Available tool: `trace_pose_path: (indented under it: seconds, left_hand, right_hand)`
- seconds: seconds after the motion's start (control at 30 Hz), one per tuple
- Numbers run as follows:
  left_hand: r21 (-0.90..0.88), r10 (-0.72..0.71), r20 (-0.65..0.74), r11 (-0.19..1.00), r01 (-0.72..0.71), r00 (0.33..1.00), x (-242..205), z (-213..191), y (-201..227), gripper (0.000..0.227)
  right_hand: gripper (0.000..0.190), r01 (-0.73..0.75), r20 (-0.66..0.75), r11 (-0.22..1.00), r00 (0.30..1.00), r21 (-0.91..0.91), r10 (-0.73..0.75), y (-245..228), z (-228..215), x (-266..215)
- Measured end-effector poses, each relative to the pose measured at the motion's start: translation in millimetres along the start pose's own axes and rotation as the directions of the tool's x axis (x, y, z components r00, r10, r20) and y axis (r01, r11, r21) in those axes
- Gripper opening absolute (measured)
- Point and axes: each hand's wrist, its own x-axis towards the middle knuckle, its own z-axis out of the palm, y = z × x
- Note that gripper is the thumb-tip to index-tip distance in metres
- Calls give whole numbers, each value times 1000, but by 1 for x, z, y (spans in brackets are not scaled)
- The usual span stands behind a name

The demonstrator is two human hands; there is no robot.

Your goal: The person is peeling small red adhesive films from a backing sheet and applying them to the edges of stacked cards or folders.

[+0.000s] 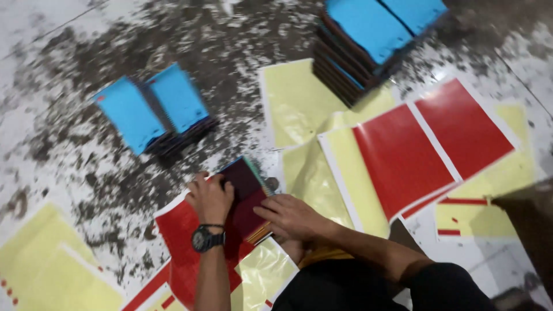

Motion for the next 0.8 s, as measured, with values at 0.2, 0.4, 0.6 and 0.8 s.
trace_pose_path:
  seconds: [0.2,0.4,0.6,0.8]
  left_hand:
    - [-497,272,-59,826,-264,961,-3,-49,85,39]
    - [-857,329,348,491,156,878,-35,-37,210,88]
    - [-889,129,422,252,382,897,-49,-31,263,87]
    - [-820,-19,312,500,279,950,-52,19,223,93]
  right_hand:
    - [27,-416,-301,907,860,58,413,66,-52,-49]
    - [38,-834,-329,551,522,-4,787,92,-95,-113]
    - [26,-807,-294,564,503,178,813,54,-81,-113]
    - [24,-816,-452,522,379,248,807,111,-73,-143]
